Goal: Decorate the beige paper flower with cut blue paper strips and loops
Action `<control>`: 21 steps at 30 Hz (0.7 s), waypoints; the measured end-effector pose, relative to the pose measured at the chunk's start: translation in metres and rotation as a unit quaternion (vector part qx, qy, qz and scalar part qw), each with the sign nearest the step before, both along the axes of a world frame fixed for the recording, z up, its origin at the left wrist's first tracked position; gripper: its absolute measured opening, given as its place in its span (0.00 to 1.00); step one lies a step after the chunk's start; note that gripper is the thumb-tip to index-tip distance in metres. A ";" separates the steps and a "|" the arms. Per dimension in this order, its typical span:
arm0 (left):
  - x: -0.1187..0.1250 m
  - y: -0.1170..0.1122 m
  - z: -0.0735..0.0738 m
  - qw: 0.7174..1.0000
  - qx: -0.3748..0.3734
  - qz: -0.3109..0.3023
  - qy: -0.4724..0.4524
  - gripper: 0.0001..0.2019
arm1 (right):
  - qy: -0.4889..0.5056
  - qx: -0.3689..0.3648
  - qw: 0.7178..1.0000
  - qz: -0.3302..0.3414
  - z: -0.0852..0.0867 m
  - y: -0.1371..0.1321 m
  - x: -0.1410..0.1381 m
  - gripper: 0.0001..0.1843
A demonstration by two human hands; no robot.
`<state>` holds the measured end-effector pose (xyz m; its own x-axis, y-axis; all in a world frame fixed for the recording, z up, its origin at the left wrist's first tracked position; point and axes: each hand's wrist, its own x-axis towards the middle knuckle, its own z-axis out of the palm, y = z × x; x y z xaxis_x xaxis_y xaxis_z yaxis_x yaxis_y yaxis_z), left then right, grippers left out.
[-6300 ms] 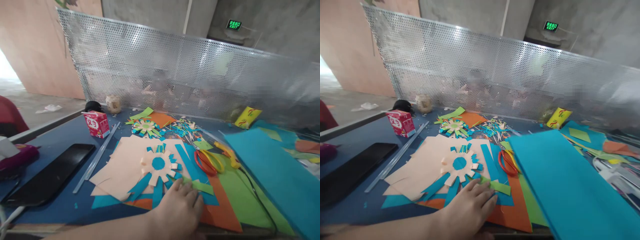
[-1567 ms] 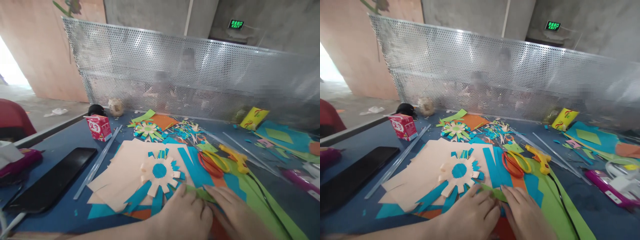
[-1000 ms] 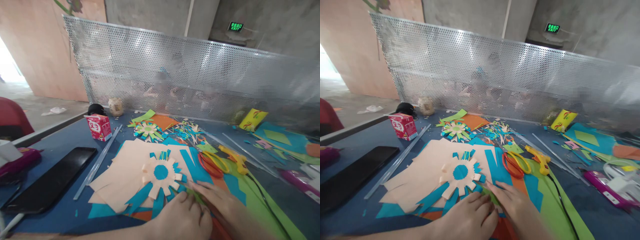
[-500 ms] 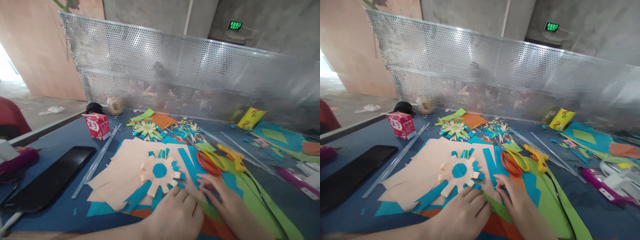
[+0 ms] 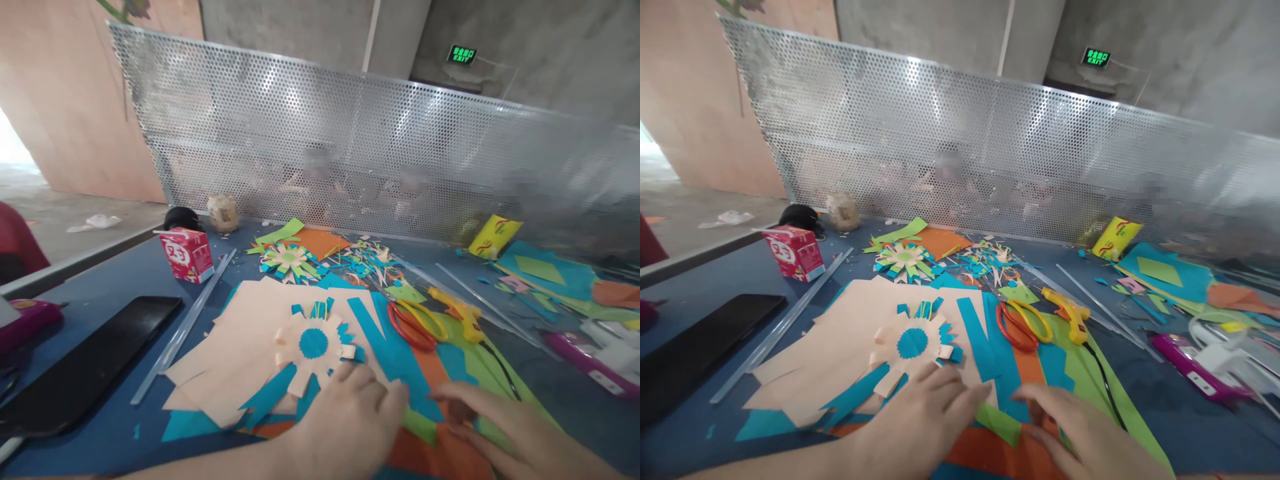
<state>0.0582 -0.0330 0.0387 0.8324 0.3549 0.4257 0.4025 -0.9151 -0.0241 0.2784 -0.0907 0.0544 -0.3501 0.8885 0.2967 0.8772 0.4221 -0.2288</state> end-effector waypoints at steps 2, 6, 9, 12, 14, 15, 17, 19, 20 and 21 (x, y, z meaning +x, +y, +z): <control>0.001 0.005 0.004 0.997 -0.023 0.069 0.038 0.12 | 0.011 0.000 1.000 -0.005 -0.002 0.014 -0.015 0.15; 0.001 0.016 0.006 0.992 -0.061 0.099 0.054 0.15 | -0.026 0.060 0.998 0.017 -0.015 0.037 -0.040 0.17; 0.002 0.022 0.006 0.990 -0.071 0.100 0.064 0.18 | -0.073 0.147 0.986 0.042 -0.023 0.042 -0.047 0.17; 0.004 0.025 0.005 0.986 -0.110 0.103 0.076 0.18 | -0.127 0.262 0.956 0.042 -0.026 0.042 -0.050 0.15; 0.004 0.026 0.004 0.981 -0.135 0.118 0.074 0.18 | -0.148 0.318 0.936 0.041 -0.025 0.040 -0.053 0.15; 0.004 0.026 0.003 0.980 -0.142 0.120 0.074 0.18 | -0.157 0.330 0.930 0.039 -0.025 0.040 -0.054 0.15; 0.004 0.027 0.003 0.981 -0.141 0.112 0.073 0.18 | -0.171 0.336 0.925 0.040 -0.026 0.039 -0.057 0.15; 0.004 0.028 0.003 0.984 -0.130 0.096 0.069 0.18 | -0.177 0.333 0.926 0.037 -0.029 0.040 -0.059 0.14; 0.003 0.028 0.004 0.986 -0.122 0.088 0.070 0.17 | -0.172 0.325 0.929 0.034 -0.031 0.040 -0.060 0.14; 0.003 0.028 0.004 0.987 -0.114 0.086 0.072 0.17 | -0.157 0.309 0.938 0.031 -0.032 0.041 -0.059 0.14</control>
